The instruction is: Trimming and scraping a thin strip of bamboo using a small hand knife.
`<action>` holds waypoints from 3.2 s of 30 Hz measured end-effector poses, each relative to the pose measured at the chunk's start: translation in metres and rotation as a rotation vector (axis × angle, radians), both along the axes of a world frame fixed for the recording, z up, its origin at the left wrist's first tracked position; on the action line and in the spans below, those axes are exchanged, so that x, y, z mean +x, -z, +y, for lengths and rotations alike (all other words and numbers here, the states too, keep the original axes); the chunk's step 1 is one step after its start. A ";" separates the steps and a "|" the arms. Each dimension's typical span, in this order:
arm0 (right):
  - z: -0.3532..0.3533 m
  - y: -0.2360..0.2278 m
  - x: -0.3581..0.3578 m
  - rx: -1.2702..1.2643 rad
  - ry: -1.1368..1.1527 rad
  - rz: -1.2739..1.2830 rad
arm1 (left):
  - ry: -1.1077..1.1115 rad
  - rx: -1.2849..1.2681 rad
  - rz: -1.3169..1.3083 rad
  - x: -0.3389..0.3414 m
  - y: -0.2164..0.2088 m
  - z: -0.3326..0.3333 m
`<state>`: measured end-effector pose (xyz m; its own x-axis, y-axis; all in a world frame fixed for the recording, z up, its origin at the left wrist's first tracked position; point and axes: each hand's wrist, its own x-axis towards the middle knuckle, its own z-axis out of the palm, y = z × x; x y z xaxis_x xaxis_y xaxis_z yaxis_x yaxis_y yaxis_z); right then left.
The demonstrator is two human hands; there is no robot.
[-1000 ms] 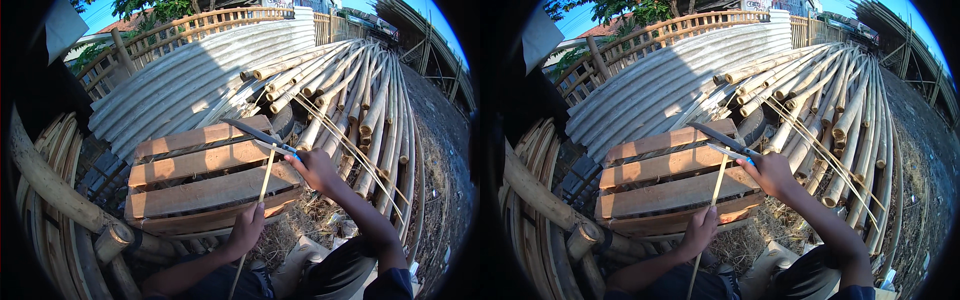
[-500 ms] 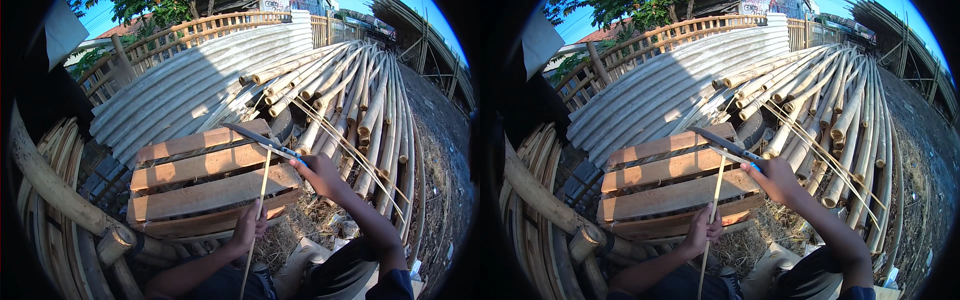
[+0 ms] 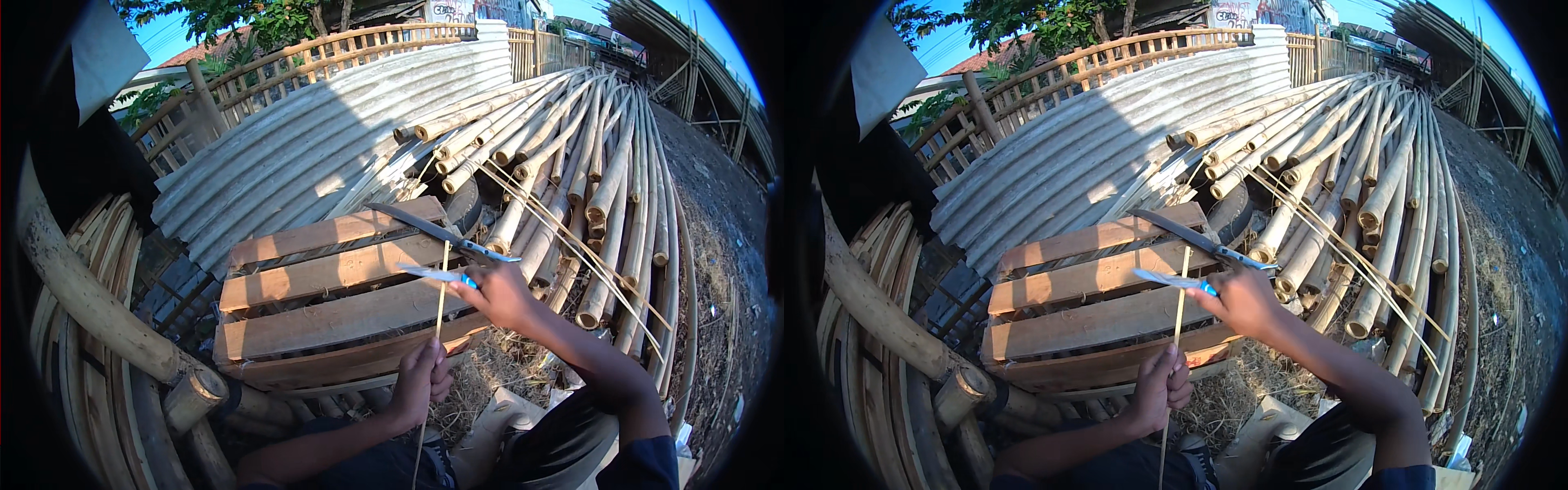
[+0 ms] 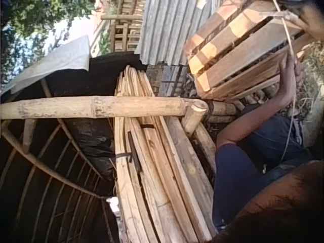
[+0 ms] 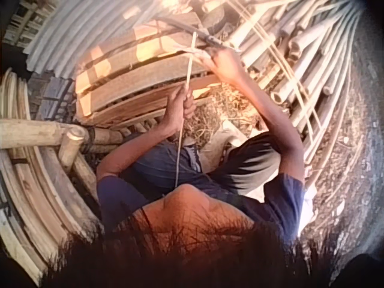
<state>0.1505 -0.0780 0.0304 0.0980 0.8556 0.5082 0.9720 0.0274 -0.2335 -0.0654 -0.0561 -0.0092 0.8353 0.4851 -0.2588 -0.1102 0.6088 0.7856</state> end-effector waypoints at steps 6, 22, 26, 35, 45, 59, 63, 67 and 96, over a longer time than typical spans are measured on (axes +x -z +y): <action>-0.008 0.012 0.039 0.009 0.242 0.320 | 0.120 -0.039 -0.055 0.005 -0.008 0.007; -0.009 -0.003 0.008 -0.015 0.211 -0.002 | -0.087 1.097 0.182 0.007 -0.001 -0.011; -0.013 -0.023 0.001 -0.121 0.333 0.118 | 0.056 0.330 0.107 0.008 -0.007 0.005; -0.023 0.002 -0.025 -0.058 -0.209 0.004 | -0.024 0.021 -0.112 0.005 -0.016 0.011; -0.005 0.005 -0.019 0.082 -0.199 -0.131 | -0.117 0.187 -0.047 0.000 -0.002 0.000; -0.001 0.023 -0.006 0.179 -0.166 -0.248 | -0.032 0.137 -0.035 -0.001 -0.006 0.003; 0.012 0.015 0.037 0.041 0.160 0.209 | -0.016 0.204 -0.009 0.003 -0.010 0.009; -0.005 0.022 -0.005 0.083 0.002 -0.100 | -0.030 0.179 -0.053 0.004 -0.020 0.015; 0.004 0.005 0.024 0.102 0.038 -0.007 | -0.007 0.185 0.035 0.002 -0.017 0.011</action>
<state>0.1742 -0.0743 0.0258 0.1256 0.7950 0.5935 0.9743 0.0138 -0.2247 -0.0632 -0.0451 0.0082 0.8240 0.5326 -0.1933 -0.0847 0.4530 0.8875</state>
